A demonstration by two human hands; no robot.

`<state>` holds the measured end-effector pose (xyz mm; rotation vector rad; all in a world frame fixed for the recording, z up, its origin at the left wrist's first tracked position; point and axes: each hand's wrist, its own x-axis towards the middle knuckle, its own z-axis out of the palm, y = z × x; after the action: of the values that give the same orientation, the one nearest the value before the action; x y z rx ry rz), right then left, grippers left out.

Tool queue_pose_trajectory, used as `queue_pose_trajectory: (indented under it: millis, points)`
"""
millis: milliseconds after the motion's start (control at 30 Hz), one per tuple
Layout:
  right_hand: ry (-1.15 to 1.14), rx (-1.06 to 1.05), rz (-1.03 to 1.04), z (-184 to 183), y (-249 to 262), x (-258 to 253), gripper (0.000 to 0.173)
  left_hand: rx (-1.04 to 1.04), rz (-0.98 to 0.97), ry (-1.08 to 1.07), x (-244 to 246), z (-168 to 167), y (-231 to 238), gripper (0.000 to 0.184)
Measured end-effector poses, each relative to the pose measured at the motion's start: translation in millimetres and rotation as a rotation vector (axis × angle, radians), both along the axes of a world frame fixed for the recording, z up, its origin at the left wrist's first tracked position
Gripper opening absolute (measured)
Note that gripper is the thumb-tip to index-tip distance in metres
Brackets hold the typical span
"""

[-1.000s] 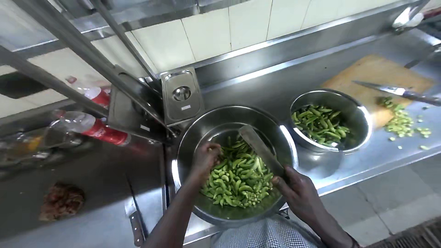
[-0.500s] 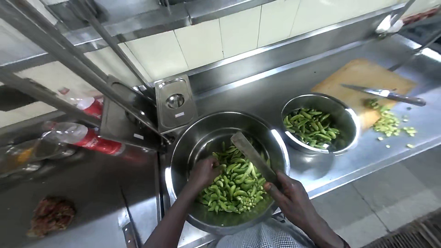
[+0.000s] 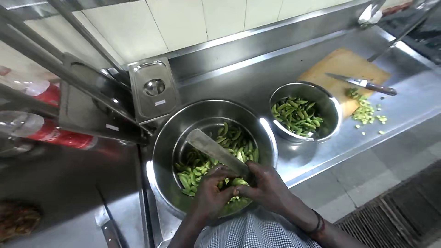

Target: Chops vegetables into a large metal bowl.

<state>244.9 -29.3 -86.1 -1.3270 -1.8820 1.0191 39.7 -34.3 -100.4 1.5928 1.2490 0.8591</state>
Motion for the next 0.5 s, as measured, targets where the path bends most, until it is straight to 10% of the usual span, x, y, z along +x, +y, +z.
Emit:
queue_pose_trajectory:
  millis: [500]
  points:
    - [-0.073,0.072,0.026,-5.7,-7.1,-0.7,0.049,-0.169,0.316,-0.344,10.3,2.1,-1.7,0.027]
